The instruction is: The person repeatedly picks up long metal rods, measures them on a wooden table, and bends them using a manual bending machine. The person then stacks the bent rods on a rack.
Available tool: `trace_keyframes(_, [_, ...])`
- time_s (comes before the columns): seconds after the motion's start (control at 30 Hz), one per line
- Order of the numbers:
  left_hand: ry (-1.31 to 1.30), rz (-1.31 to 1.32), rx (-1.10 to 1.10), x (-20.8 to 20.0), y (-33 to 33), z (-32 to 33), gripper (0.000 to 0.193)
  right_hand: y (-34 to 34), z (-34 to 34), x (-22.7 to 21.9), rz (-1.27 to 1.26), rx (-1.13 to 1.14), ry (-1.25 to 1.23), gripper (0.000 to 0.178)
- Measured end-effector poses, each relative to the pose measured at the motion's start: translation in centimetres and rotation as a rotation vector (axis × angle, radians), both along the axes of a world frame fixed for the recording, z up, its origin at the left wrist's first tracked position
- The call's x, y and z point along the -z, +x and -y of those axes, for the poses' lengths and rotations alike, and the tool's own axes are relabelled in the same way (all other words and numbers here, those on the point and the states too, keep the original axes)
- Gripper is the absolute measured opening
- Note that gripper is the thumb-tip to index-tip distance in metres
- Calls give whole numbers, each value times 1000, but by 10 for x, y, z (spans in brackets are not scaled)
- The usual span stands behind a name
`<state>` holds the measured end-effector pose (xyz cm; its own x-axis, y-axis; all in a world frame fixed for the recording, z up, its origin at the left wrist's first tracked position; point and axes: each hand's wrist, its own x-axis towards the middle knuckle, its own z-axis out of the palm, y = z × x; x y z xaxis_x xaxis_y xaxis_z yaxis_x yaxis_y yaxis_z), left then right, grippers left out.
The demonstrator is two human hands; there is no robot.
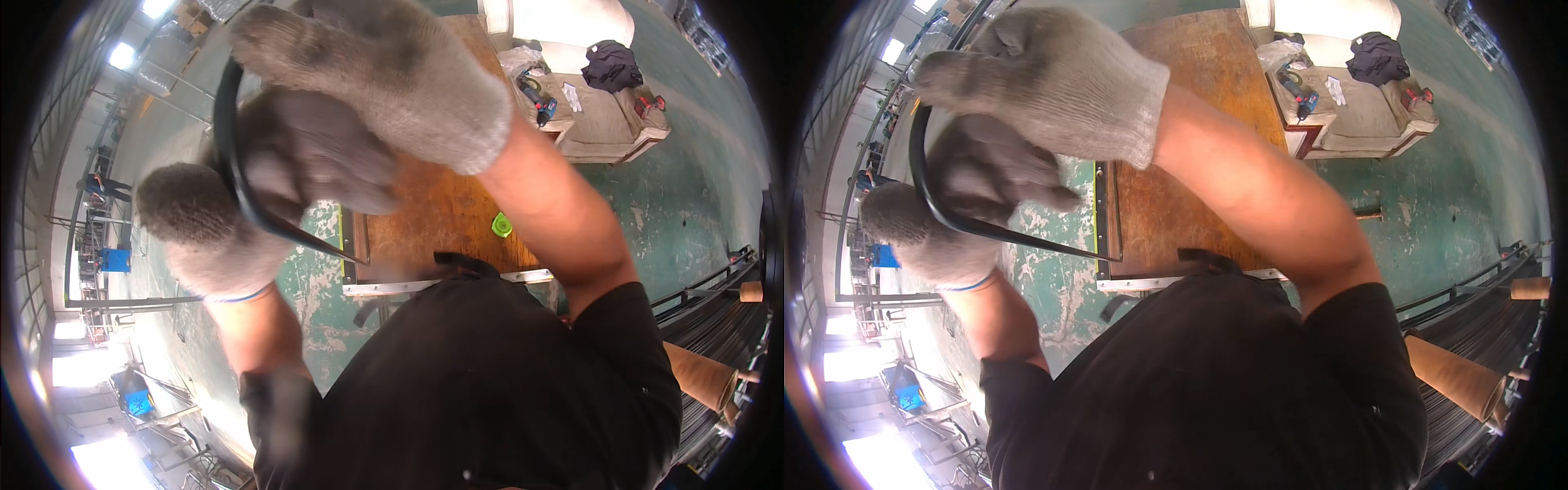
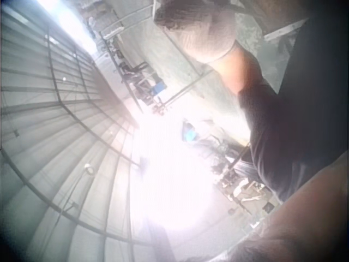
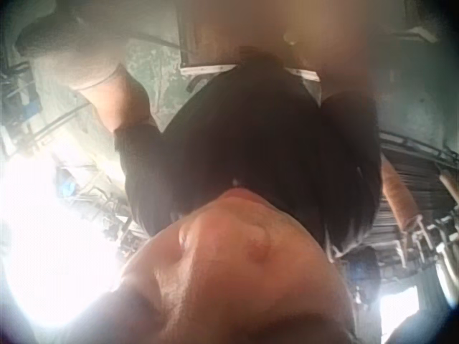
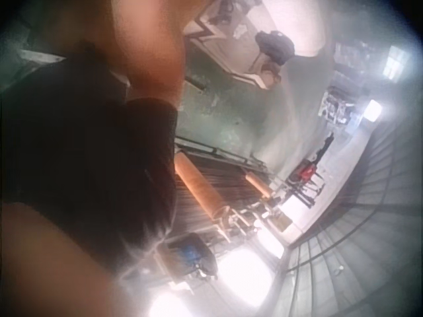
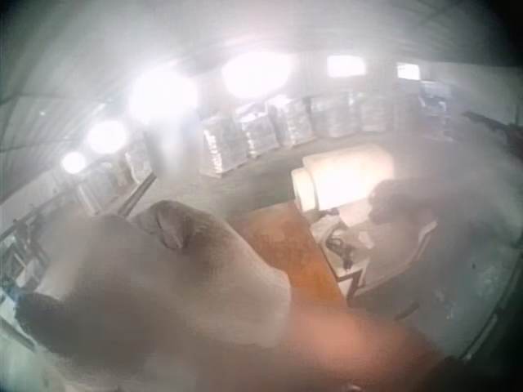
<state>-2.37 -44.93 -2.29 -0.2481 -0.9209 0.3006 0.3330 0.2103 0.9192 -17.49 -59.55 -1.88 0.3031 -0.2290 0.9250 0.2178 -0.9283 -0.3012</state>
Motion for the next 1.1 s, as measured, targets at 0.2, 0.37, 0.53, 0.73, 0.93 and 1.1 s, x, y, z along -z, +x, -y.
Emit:
trace_keyframes(0.2, [-56, 9, -203, -75, 27, -49, 54, 30, 1, 228, -690, 43, 608, 16])
trace_keyframes(0.37, [-171, -46, -298, -104, 38, -63, 43, 40, -51, 403, -1163, -58, 1411, 44])
trace_keyframes(0.53, [-155, -233, -413, -134, 66, -83, 31, 34, -52, 440, -405, -311, 2161, 30])
trace_keyframes(0.73, [3, -148, -930, -1, 129, -118, 20, -93, 39, 432, -132, 205, 2039, 18])
trace_keyframes(0.93, [772, -102, -1284, 259, 140, -126, 16, -254, 98, 474, -259, 927, 1410, 40])
trace_keyframes(1.1, [1044, 110, -1362, 427, 105, -128, 46, -322, 79, 468, -519, 1182, 1362, 42])
